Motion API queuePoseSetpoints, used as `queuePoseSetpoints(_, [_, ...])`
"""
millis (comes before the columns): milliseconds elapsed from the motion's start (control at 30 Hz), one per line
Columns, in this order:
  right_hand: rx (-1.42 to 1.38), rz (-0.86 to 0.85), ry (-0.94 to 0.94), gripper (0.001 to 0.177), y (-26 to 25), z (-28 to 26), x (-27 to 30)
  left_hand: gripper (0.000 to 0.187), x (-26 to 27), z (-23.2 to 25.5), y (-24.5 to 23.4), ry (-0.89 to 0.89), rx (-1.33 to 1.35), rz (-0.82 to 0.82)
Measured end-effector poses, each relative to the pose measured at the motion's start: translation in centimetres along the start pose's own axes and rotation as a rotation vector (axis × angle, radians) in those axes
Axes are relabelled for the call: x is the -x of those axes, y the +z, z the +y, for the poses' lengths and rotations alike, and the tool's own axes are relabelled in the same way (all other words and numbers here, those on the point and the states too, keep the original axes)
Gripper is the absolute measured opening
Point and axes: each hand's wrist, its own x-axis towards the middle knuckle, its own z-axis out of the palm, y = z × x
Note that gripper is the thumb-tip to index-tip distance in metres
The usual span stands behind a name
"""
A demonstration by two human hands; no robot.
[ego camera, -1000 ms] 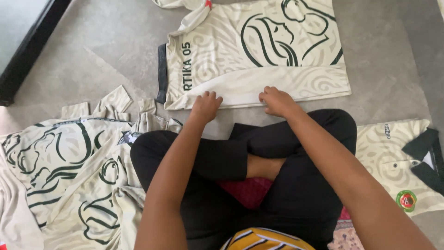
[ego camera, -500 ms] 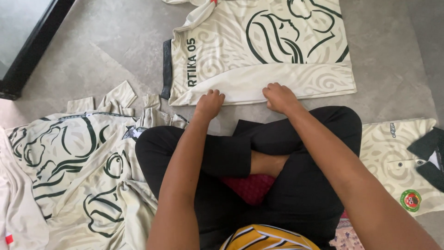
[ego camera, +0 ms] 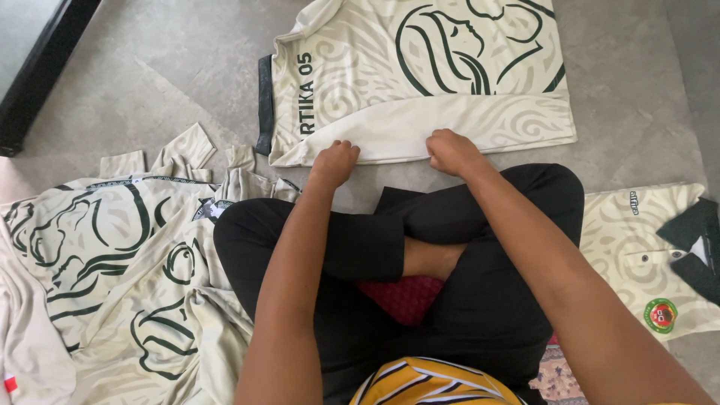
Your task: Folding shirts into a uniform size using a folding board as a guide while sitting on the floor.
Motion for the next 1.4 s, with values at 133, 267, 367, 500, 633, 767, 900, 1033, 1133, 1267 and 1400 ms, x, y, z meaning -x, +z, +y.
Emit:
queuePoseSetpoints(133, [-0.051, -0.029, 0.038, 0.009, -0.8, -0.5, 0.3, 0.015, -0.1, 0.1, 0.1, -0.003, 0.035, -0.073])
queuePoseSetpoints(267, [-0.106, -0.055, 0.062, 0.007, -0.6, -0.5, 0.7, 0.017, 0.1, 0.3, 0.2, -0.004, 0.053, -0.099])
queuePoseSetpoints(367, [-0.154, -0.083, 0.056, 0.008, 0.0, -0.1, 0.6, 0.018, -0.1, 0.0, 0.8, -0.014, 0.064, -0.101])
queuePoseSetpoints(500, [-0.192, -0.113, 0.082, 0.006, -0.4, -0.5, 0.9, 0.016, -0.3, 0.0, 1.4, -0.023, 0.070, -0.116])
queuePoseSetpoints(633, [-0.219, -0.133, 0.116, 0.006, 0.0, -0.3, 0.9, 0.016, 0.5, 0.3, 0.1, -0.032, 0.085, -0.149])
queuePoseSetpoints(767, [-0.236, -0.165, 0.124, 0.007, 0.3, 0.1, 1.0, 0.016, 0.5, 0.4, 0.3, -0.036, 0.088, -0.187])
queuePoseSetpoints(900, [-0.246, -0.193, 0.128, 0.009, 0.2, 0.0, 1.0, 0.017, 0.6, 0.4, 0.5, -0.044, 0.080, -0.206])
queuePoseSetpoints(1033, [-0.249, -0.205, 0.137, 0.008, 0.7, 0.4, 0.9, 0.017, 0.6, 0.4, 0.7, -0.047, 0.088, -0.215])
queuePoseSetpoints(1133, [-0.252, -0.196, 0.137, 0.008, 0.7, 0.3, 0.8, 0.017, 0.3, 0.1, 1.3, -0.055, 0.086, -0.208])
queuePoseSetpoints(1267, [-0.262, -0.217, 0.148, 0.007, 0.8, 0.4, 0.7, 0.017, 0.6, 0.1, 0.8, -0.088, 0.079, -0.212])
queuePoseSetpoints(1400, [-0.238, -0.264, 0.142, 0.006, 0.6, 0.2, 0.7, 0.018, 1.6, 0.7, -1.4, -0.097, 0.125, -0.262])
